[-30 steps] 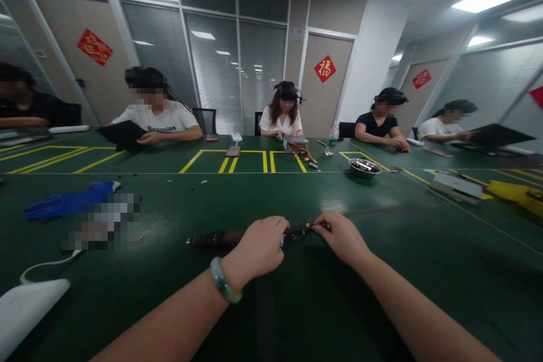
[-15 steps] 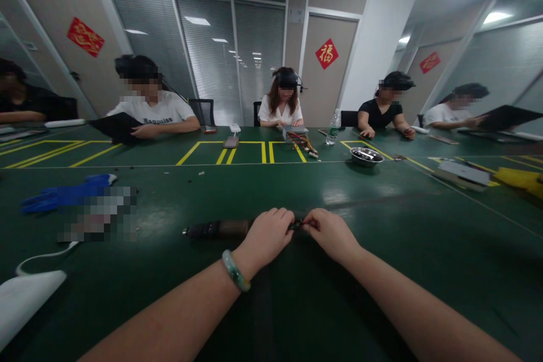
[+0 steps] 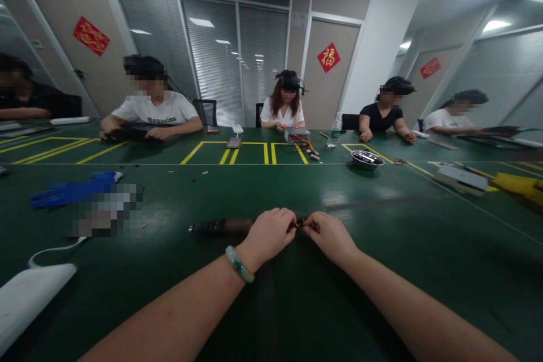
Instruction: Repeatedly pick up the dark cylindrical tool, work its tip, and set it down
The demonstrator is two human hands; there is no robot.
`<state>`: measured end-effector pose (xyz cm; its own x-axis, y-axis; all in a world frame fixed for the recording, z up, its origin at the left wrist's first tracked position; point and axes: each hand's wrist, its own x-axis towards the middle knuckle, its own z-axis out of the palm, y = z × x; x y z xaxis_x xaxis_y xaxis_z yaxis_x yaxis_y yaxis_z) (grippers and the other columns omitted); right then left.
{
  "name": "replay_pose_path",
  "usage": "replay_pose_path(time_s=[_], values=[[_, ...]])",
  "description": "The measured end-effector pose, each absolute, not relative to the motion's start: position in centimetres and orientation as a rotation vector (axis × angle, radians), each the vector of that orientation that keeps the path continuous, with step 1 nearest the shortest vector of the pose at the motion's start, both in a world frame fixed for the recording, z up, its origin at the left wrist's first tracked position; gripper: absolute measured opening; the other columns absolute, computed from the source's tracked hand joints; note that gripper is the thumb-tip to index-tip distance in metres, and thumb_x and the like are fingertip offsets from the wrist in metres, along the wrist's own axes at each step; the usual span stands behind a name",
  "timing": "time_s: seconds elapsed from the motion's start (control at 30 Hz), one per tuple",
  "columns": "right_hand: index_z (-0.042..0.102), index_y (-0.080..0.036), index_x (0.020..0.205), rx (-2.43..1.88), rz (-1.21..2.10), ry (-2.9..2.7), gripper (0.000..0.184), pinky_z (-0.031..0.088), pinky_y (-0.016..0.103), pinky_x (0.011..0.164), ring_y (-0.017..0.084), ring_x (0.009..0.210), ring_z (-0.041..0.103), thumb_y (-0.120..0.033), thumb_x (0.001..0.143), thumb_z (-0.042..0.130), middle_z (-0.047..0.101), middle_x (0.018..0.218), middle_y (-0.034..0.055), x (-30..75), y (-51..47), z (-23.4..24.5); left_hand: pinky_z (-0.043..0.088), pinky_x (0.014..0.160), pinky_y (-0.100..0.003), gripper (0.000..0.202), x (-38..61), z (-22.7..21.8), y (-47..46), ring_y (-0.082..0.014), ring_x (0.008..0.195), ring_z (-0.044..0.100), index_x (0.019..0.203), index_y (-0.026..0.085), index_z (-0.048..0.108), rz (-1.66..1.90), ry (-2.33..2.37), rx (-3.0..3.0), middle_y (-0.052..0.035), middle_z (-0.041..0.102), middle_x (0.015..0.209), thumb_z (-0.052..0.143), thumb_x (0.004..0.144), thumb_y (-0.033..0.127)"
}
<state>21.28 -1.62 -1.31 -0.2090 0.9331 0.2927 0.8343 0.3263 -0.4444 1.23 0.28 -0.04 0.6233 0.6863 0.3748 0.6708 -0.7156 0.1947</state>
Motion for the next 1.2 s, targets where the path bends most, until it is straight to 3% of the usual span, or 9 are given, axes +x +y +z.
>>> replay_pose_path(time_s=[1.2], values=[[0.065,-0.022,0.082,-1.577,0.363,-2.042,0.009,0.04,0.026,0.066,0.015,0.074,0.059,-0.027,0.086,0.06,0.065,0.082,-0.0001,20.79,-1.75,-1.59,0.045,0.079,-0.032,0.005,1.31,0.13,0.09,-0.0185,0.087,0.058,0.089,0.019,0.058,0.641,1.21,2.736,-0.0022,0.062,0.092,0.057,0.089,0.024]])
